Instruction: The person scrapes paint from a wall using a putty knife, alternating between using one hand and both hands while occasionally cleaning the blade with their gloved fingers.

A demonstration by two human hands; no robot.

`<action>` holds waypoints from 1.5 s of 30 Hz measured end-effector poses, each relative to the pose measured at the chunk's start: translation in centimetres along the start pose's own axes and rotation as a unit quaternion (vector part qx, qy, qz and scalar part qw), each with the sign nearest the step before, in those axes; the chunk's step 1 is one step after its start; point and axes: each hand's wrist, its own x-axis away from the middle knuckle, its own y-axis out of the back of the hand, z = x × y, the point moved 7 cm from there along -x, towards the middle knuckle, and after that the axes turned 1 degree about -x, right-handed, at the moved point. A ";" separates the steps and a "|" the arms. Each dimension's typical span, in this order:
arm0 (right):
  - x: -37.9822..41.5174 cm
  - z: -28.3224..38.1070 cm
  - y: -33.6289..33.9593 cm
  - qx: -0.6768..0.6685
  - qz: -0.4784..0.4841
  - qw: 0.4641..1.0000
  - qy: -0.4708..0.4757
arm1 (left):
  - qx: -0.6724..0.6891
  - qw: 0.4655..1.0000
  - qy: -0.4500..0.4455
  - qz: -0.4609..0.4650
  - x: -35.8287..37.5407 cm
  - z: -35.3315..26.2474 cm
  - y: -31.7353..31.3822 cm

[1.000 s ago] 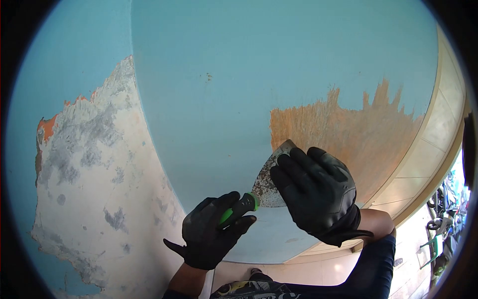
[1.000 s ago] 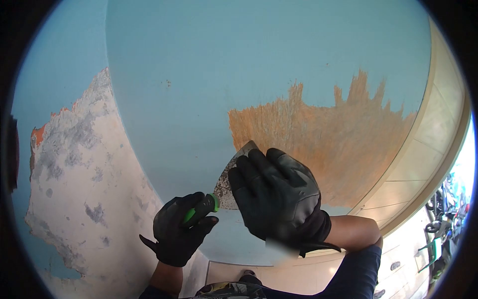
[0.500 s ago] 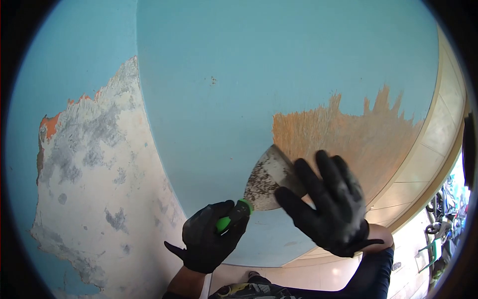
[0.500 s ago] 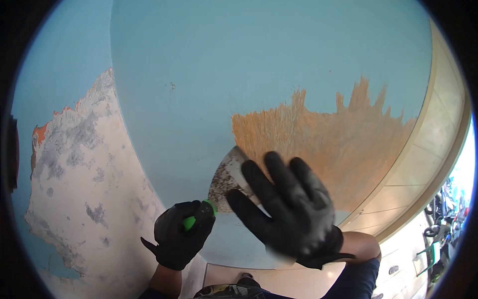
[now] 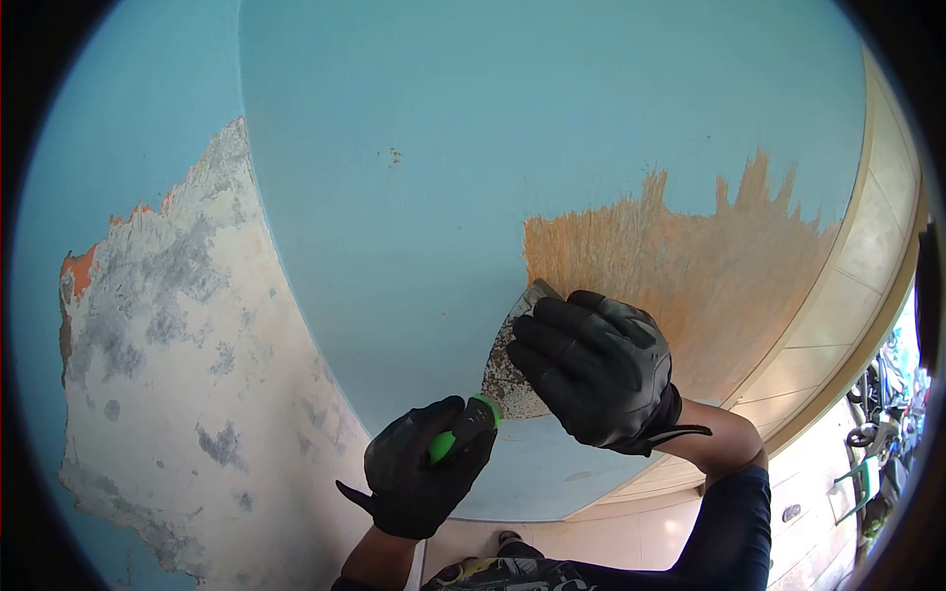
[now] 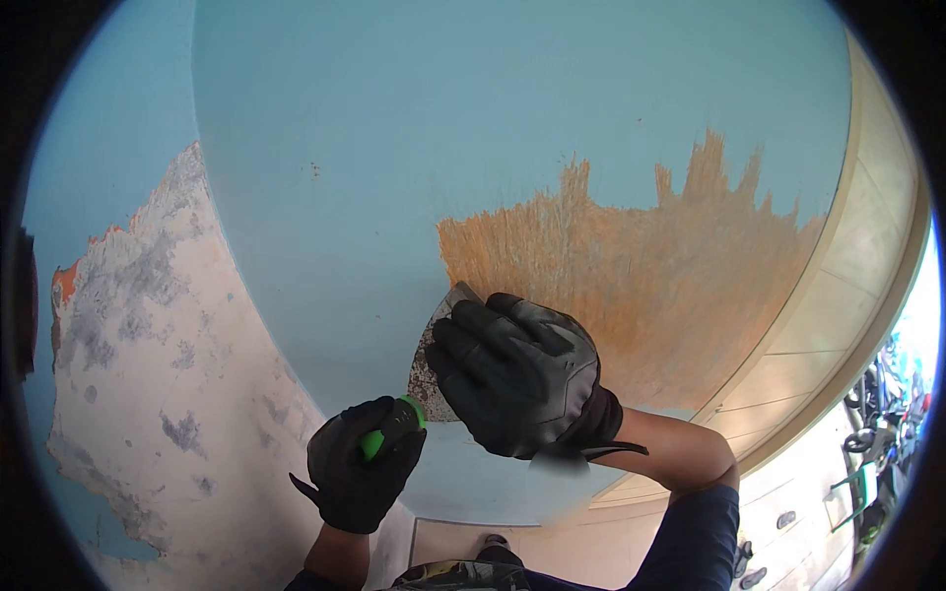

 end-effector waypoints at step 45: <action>-1.0 -1.0 -0.5 -0.052 -0.050 0.986 -0.149 | 0.044 0.998 0.036 -0.025 -2.6 0.2 2.9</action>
